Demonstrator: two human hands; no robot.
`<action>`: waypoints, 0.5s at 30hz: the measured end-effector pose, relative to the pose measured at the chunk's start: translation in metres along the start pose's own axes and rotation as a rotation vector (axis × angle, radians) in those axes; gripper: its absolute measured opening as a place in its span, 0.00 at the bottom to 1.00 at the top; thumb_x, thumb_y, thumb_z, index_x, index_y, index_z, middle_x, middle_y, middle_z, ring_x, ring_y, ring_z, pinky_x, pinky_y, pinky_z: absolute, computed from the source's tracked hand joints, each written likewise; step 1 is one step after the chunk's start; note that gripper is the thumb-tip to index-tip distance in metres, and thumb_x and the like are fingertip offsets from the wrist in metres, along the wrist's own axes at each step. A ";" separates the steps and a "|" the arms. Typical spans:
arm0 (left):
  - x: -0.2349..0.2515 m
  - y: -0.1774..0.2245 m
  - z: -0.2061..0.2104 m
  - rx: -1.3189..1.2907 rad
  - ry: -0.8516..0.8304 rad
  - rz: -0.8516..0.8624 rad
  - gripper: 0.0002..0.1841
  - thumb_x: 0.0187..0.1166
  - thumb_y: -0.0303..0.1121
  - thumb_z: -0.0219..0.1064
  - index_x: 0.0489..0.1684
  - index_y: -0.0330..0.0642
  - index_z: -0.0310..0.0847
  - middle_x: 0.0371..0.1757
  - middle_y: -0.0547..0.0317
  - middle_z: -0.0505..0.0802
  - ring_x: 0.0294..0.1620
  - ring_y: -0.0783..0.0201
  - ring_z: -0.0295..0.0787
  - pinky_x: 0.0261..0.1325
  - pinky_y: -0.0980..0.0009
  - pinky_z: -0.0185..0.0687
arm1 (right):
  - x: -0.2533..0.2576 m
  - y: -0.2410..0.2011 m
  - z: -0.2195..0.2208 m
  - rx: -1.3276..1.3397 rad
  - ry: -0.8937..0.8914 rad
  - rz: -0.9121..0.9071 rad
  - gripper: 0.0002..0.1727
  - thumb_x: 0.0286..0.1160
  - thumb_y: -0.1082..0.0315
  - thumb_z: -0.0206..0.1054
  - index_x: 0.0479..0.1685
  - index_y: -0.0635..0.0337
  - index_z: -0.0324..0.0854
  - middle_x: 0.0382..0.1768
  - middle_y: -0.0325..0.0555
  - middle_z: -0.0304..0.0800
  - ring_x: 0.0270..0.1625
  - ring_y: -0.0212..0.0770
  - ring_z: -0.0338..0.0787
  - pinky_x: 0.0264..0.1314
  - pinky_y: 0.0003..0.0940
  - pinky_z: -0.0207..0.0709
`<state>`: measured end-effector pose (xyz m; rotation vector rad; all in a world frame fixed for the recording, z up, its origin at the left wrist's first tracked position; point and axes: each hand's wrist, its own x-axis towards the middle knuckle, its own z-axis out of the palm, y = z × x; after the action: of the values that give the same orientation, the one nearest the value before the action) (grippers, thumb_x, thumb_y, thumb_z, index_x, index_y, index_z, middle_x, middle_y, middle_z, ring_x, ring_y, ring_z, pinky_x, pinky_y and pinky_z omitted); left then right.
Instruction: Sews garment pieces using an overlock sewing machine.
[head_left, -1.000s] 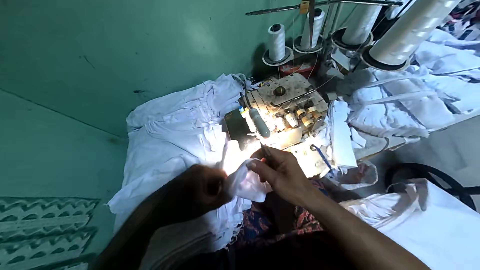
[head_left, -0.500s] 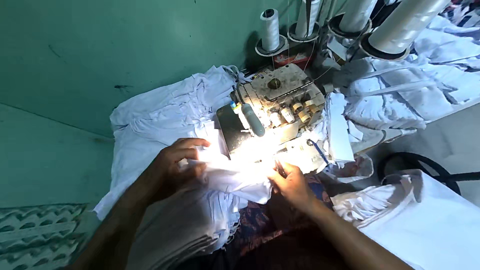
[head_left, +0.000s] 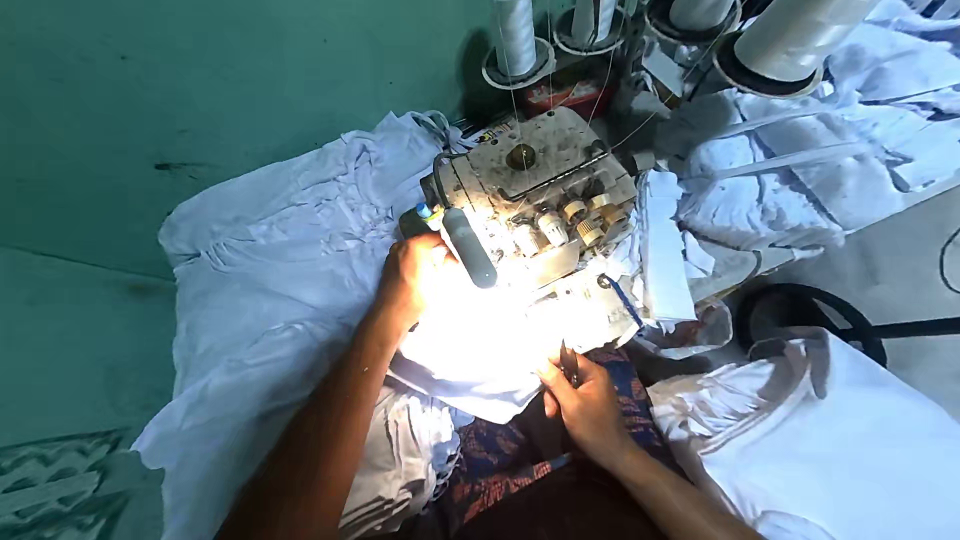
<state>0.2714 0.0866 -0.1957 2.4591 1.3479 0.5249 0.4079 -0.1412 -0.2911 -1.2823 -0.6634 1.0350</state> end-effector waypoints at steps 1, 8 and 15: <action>0.003 0.004 0.002 -0.002 -0.001 -0.052 0.07 0.74 0.29 0.74 0.37 0.33 0.87 0.37 0.41 0.92 0.44 0.44 0.92 0.51 0.42 0.82 | 0.001 -0.001 0.001 0.009 0.002 -0.013 0.06 0.80 0.69 0.66 0.41 0.62 0.86 0.16 0.40 0.83 0.13 0.32 0.81 0.17 0.26 0.79; 0.002 0.016 0.005 -0.044 0.056 -0.133 0.09 0.78 0.27 0.67 0.44 0.27 0.83 0.42 0.36 0.90 0.50 0.43 0.88 0.57 0.43 0.77 | 0.007 -0.004 -0.001 0.013 -0.043 -0.010 0.06 0.81 0.69 0.66 0.41 0.62 0.86 0.18 0.39 0.84 0.14 0.31 0.82 0.18 0.25 0.80; -0.028 -0.001 0.012 0.130 0.203 0.026 0.23 0.68 0.42 0.77 0.60 0.41 0.81 0.65 0.43 0.85 0.67 0.39 0.80 0.66 0.37 0.72 | 0.000 -0.002 -0.002 0.007 -0.086 0.049 0.07 0.82 0.68 0.67 0.41 0.63 0.86 0.18 0.42 0.84 0.15 0.32 0.82 0.18 0.26 0.80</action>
<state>0.2618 0.0624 -0.2120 2.5886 1.4704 0.7330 0.4100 -0.1424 -0.2896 -1.2592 -0.6961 1.1363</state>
